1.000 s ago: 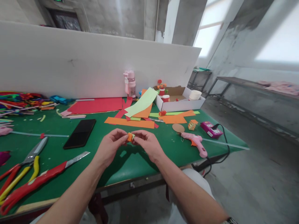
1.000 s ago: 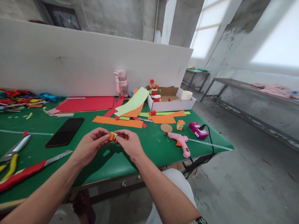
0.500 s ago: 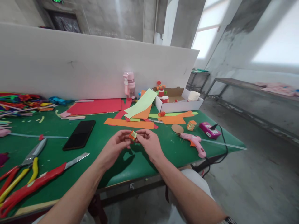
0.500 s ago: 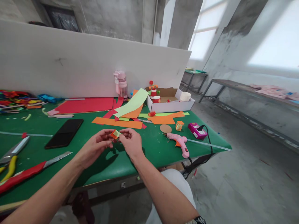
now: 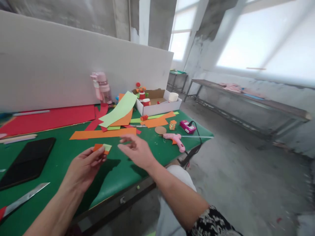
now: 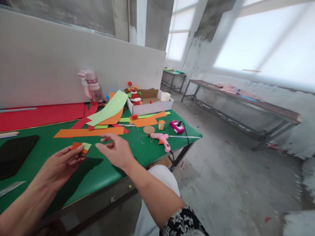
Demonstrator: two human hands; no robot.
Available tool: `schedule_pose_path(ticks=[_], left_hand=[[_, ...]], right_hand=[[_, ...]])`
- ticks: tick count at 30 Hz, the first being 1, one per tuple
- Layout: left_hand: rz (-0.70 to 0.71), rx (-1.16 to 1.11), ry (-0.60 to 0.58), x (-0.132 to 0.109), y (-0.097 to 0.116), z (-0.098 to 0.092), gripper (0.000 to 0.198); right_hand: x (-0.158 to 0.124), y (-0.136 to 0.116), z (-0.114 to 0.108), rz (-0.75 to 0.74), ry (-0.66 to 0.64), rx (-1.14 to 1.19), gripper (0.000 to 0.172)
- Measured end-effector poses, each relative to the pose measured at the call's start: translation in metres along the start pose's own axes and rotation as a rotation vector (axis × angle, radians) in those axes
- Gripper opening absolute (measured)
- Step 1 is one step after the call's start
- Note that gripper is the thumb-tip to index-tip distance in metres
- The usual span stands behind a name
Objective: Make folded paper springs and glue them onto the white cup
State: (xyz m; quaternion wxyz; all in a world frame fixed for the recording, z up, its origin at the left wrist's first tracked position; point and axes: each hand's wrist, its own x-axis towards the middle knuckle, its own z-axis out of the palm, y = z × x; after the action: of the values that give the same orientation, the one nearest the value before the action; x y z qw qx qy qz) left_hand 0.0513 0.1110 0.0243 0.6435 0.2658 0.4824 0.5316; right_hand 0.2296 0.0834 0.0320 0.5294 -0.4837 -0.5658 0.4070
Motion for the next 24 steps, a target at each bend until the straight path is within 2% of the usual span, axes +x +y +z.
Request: schedule_pose_path(ticks=[1, 3, 4, 6, 8, 10, 12, 15, 17, 20, 22, 24], left_hand=[[-0.005, 0.0, -0.003, -0.001, 0.0, 0.001, 0.026], [-0.012, 0.011, -0.015, -0.004, 0.0, 0.003, 0.025], [-0.016, 0.021, -0.02, -0.006, -0.001, 0.005, 0.024], [-0.03, 0.036, -0.022, -0.011, -0.002, 0.009, 0.024], [-0.048, 0.04, -0.031, -0.015, -0.001, 0.013, 0.024], [-0.056, 0.038, -0.06, -0.017, 0.0, 0.017, 0.023], [-0.048, 0.04, -0.088, -0.018, 0.002, 0.018, 0.023], [-0.031, 0.043, -0.1, -0.018, 0.004, 0.017, 0.024], [-0.021, 0.042, -0.105, -0.018, 0.003, 0.016, 0.025], [-0.008, 0.044, -0.12, -0.016, 0.002, 0.015, 0.026], [-0.001, 0.049, -0.127, -0.015, 0.001, 0.014, 0.028], [0.007, 0.056, -0.134, -0.013, 0.0, 0.014, 0.029]], right_hand=[[-0.007, -0.003, -0.021, -0.037, 0.078, -0.113, 0.031], [-0.024, -0.005, -0.071, -0.095, 0.299, -0.45, 0.025], [-0.032, -0.004, -0.096, -0.073, 0.401, -0.626, 0.021], [-0.046, 0.001, -0.141, 0.108, 0.517, -0.91, 0.02], [-0.05, 0.009, -0.172, 0.366, 0.451, -1.027, 0.02], [-0.047, 0.013, -0.187, 0.531, 0.305, -1.032, 0.015], [-0.04, 0.012, -0.19, 0.591, 0.226, -0.987, 0.017], [-0.034, 0.001, -0.185, 0.584, 0.181, -0.88, 0.024], [-0.038, -0.009, -0.178, 0.58, 0.221, -0.613, 0.021], [-0.048, -0.019, -0.164, 0.517, 0.271, -0.038, 0.017], [-0.054, -0.022, -0.15, 0.461, 0.224, 0.208, 0.021], [-0.055, -0.024, -0.133, 0.455, 0.122, 0.33, 0.022]])
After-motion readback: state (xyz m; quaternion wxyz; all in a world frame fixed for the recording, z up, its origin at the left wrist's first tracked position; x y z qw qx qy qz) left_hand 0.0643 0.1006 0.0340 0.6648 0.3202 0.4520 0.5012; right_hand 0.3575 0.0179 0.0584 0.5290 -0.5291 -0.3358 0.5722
